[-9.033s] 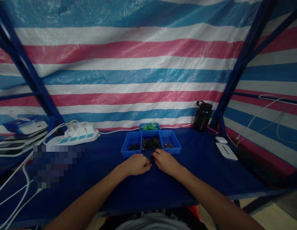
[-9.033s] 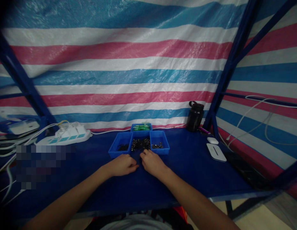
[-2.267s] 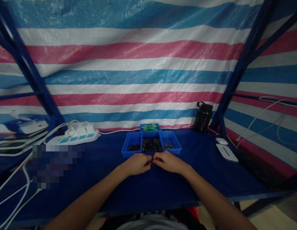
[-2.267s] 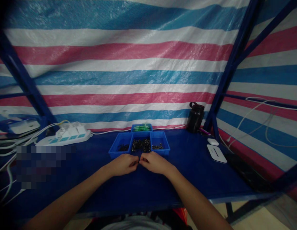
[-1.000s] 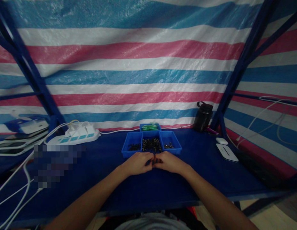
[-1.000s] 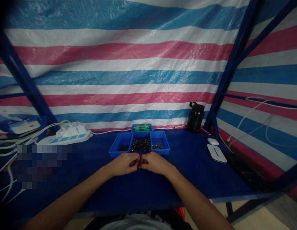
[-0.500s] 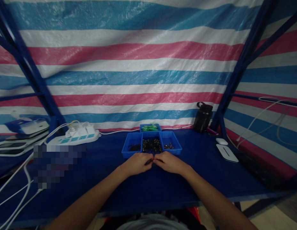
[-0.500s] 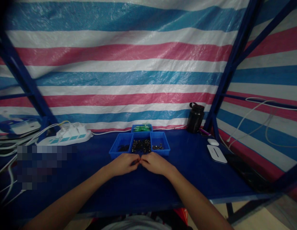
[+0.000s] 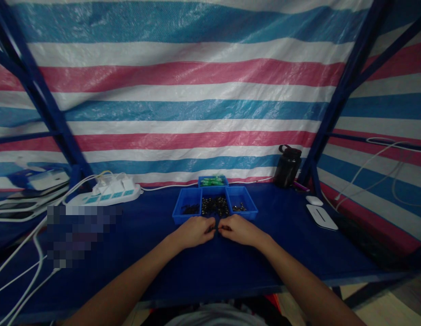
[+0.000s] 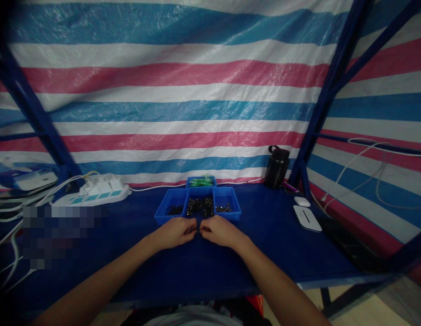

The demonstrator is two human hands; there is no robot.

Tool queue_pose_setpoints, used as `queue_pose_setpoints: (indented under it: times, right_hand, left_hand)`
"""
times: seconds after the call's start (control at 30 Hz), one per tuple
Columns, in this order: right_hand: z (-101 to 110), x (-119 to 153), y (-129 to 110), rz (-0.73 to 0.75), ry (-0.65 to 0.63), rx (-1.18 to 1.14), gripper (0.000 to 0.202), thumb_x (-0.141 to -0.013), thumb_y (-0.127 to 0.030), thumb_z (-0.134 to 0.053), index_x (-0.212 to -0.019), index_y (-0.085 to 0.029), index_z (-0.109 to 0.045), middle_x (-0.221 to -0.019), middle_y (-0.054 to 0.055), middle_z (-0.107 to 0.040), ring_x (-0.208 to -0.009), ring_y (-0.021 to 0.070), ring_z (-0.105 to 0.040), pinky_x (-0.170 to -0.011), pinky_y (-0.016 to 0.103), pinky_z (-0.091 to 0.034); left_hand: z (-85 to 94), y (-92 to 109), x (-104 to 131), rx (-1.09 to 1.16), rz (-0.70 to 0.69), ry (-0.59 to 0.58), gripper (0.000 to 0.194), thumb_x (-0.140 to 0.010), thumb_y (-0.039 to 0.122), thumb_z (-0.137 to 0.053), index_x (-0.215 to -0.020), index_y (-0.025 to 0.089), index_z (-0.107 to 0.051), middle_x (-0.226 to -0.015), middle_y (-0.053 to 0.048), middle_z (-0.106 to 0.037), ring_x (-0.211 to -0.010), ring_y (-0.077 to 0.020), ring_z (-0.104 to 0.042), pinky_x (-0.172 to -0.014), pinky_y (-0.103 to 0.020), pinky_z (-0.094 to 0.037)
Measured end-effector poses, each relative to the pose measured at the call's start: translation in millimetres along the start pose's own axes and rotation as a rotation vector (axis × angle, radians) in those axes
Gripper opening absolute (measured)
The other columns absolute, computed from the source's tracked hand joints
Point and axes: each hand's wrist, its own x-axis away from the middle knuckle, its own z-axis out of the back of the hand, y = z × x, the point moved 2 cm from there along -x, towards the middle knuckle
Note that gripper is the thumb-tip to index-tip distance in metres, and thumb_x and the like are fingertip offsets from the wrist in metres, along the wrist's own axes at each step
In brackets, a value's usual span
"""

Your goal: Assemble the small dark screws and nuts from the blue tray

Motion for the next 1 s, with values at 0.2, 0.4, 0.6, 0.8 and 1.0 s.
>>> queue_pose_setpoints:
  times: [0.2, 0.4, 0.6, 0.8, 1.0]
  right_hand:
    - [-4.7, -0.2, 2.3, 0.037, -0.012, 0.037, 0.018, -0.087, -0.021, -0.049, -0.08, -0.015, -0.065, -0.074, 0.004, -0.067, -0.064, 0.0132, -0.058, -0.059, 0.022, -0.035]
    - [-4.2, -1.0, 1.4, 0.039, -0.016, 0.026, 0.021, -0.09, -0.018, -0.044, -0.087, -0.015, -0.064, -0.08, 0.005, -0.068, -0.068, 0.0139, -0.06, -0.062, 0.022, -0.038]
    - [-4.2, -1.1, 1.1, 0.029, -0.013, 0.052, 0.02, -0.09, -0.018, -0.044, -0.087, -0.014, -0.064, -0.076, 0.005, -0.067, -0.064, 0.0133, -0.059, -0.059, 0.022, -0.037]
    - [-2.6, -0.3, 0.4, 0.011, -0.006, 0.09, 0.022, -0.091, -0.024, -0.044, -0.084, -0.015, -0.063, -0.077, 0.006, -0.068, -0.068, 0.0151, -0.06, -0.06, 0.023, -0.036]
    - [3.6, 1.5, 0.4, -0.023, 0.019, 0.019, 0.014, -0.086, -0.021, -0.049, -0.083, -0.016, -0.062, -0.071, 0.002, -0.065, -0.062, 0.0124, -0.056, -0.057, 0.022, -0.033]
  left_hand:
    - [0.4, 1.3, -0.3, 0.029, -0.036, 0.022, 0.01, -0.087, 0.027, -0.049, -0.083, 0.019, -0.053, -0.071, 0.001, -0.059, -0.063, -0.0137, -0.057, -0.054, -0.022, -0.032]
    - [1.7, 2.4, -0.2, 0.094, -0.074, 0.044, 0.01, -0.088, 0.025, -0.048, -0.089, 0.019, -0.055, -0.073, 0.001, -0.058, -0.065, -0.0129, -0.056, -0.058, -0.021, -0.035]
    - [3.5, 3.7, 0.2, 0.098, -0.069, 0.056, 0.01, -0.088, 0.025, -0.049, -0.093, 0.019, -0.056, -0.076, 0.001, -0.06, -0.067, -0.0128, -0.057, -0.059, -0.02, -0.036]
    - [4.0, 3.7, 0.2, 0.051, -0.066, 0.052, 0.013, -0.09, 0.026, -0.044, -0.09, 0.019, -0.055, -0.075, -0.001, -0.061, -0.068, -0.0144, -0.058, -0.058, -0.021, -0.035]
    - [3.0, 1.5, 0.4, 0.013, -0.035, 0.014, 0.008, -0.087, 0.024, -0.047, -0.087, 0.019, -0.054, -0.07, 0.0, -0.062, -0.064, -0.015, -0.058, -0.056, -0.022, -0.033]
